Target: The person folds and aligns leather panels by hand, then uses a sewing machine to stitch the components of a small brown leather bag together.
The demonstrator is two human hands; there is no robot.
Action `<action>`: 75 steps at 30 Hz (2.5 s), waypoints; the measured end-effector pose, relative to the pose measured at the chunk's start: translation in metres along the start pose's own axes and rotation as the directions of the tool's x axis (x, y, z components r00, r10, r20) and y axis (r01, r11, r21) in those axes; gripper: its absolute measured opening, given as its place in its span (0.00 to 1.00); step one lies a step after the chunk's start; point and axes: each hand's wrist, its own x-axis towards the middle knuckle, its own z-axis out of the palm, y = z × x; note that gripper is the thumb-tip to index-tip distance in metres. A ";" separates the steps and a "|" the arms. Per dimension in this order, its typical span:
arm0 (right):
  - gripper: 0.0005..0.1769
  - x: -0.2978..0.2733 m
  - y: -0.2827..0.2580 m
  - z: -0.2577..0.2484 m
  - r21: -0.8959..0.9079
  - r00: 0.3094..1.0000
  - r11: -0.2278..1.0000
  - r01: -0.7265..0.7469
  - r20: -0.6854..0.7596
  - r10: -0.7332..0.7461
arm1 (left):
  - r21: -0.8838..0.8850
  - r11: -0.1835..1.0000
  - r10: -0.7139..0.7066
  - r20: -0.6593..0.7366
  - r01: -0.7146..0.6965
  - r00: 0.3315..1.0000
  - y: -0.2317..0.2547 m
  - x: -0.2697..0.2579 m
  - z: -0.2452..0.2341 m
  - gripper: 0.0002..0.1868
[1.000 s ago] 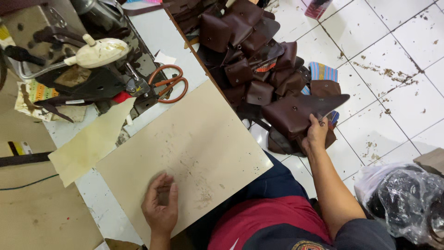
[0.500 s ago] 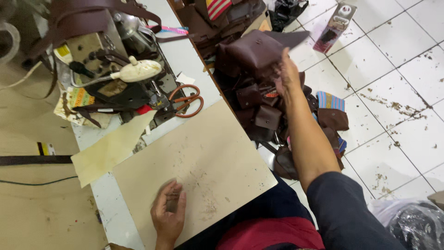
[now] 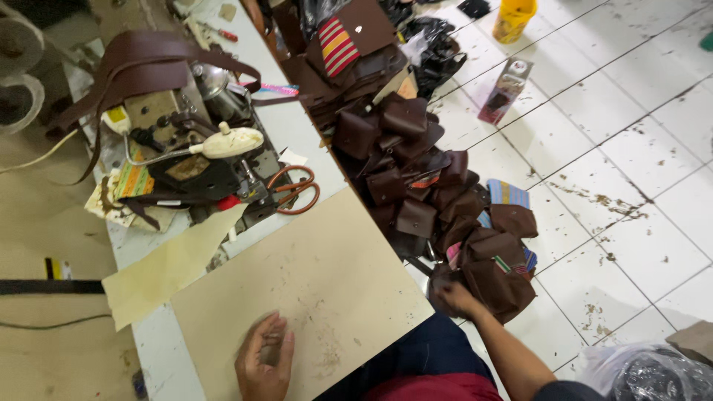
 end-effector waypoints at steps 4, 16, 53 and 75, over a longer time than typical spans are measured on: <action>0.14 -0.056 0.046 0.009 0.140 0.992 0.982 -0.129 0.029 0.126 | -0.017 0.999 0.044 -0.006 -0.045 0.999 -0.004 0.001 0.003 0.20; 0.26 -0.065 0.072 0.006 -0.339 0.992 0.933 -0.122 -0.083 0.099 | 0.082 0.994 0.072 0.086 -0.079 0.994 -0.001 -0.001 -0.005 0.20; 0.23 -0.066 0.115 0.018 -0.410 0.997 0.911 -0.038 -0.082 0.004 | 0.160 0.953 0.237 0.134 -0.257 0.962 0.006 -0.003 -0.007 0.19; 0.28 -0.064 0.188 0.022 -0.371 0.966 0.895 -0.250 -0.031 0.257 | 0.423 0.704 0.445 0.363 -0.570 0.819 0.027 0.004 0.004 0.23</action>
